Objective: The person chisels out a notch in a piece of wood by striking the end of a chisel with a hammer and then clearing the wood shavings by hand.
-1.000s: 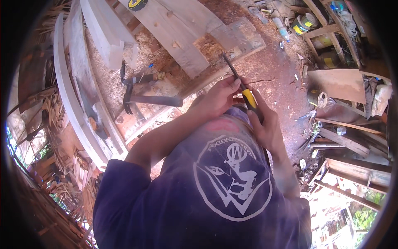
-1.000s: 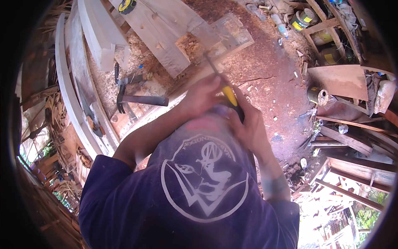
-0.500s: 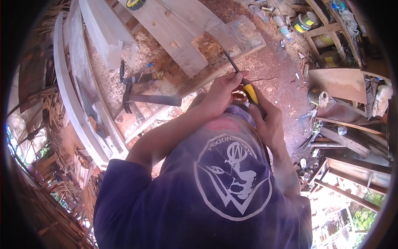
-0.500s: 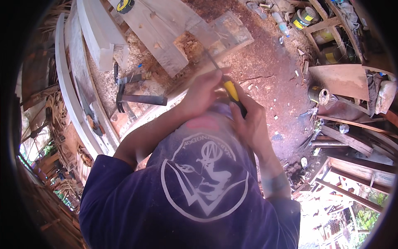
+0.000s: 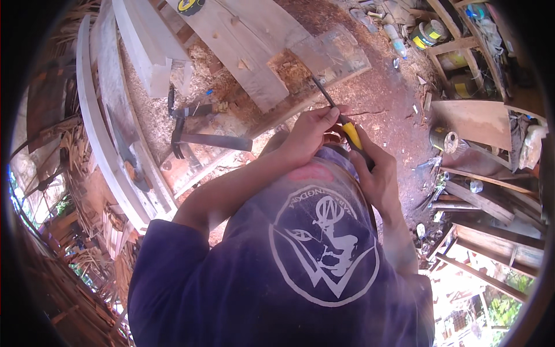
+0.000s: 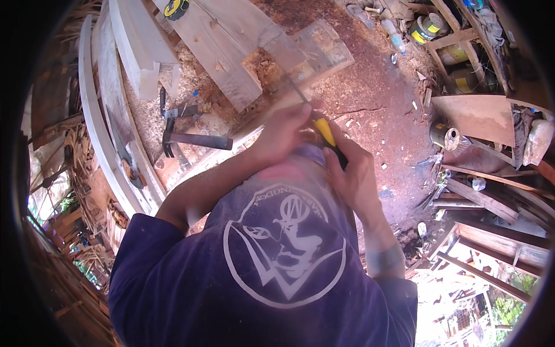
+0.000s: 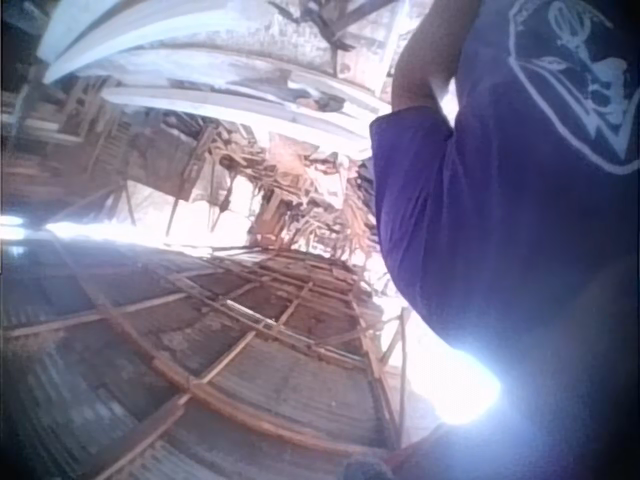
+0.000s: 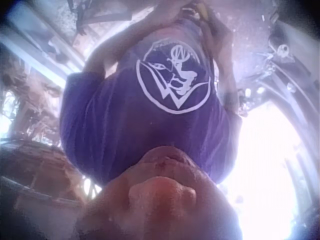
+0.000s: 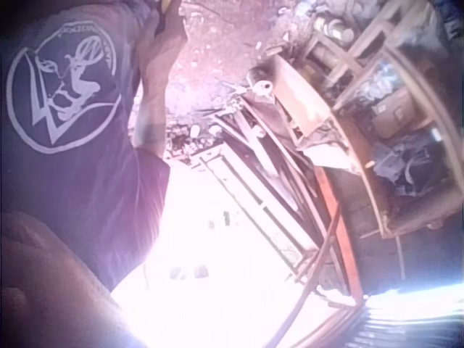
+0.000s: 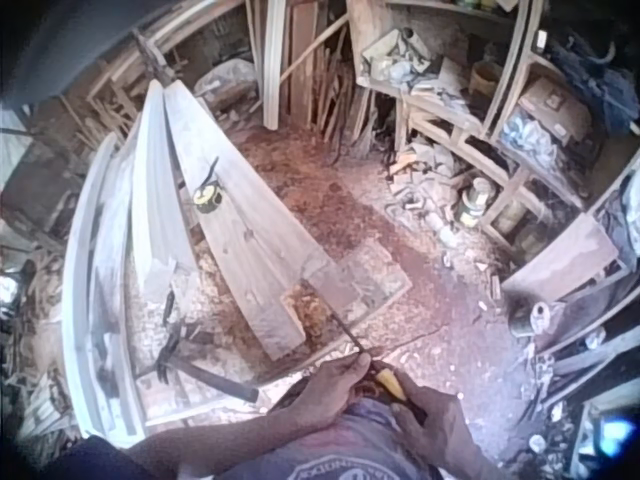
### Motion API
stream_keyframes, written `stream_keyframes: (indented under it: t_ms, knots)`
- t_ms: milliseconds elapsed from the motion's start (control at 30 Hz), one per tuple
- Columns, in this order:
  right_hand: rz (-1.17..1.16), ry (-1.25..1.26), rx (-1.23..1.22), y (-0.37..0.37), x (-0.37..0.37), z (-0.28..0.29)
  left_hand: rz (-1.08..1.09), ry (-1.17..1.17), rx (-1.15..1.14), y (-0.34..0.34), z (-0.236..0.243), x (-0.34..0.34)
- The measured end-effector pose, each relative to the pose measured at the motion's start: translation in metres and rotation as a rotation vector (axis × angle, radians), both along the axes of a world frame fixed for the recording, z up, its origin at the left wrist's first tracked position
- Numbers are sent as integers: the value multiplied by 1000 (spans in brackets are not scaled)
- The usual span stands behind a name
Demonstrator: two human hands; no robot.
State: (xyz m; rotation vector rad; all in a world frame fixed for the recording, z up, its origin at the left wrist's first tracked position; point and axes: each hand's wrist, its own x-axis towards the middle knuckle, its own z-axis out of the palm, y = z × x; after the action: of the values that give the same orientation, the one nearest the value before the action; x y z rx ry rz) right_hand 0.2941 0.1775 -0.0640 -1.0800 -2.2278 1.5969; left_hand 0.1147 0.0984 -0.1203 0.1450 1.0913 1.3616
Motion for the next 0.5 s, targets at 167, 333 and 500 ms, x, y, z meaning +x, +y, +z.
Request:
stream_keyframes:
  t_ms: [167,333,500]
  knots:
    - [-41,-2,-8,-9,-12,-2,44,3,-9,1,-1,-5]
    - [-57,30,-22,-18,-21,-5,93,13,-13,-1,0,-9]
    - [-6,5,78,-24,-22,-3,38,92,-87,-3,3,-11]
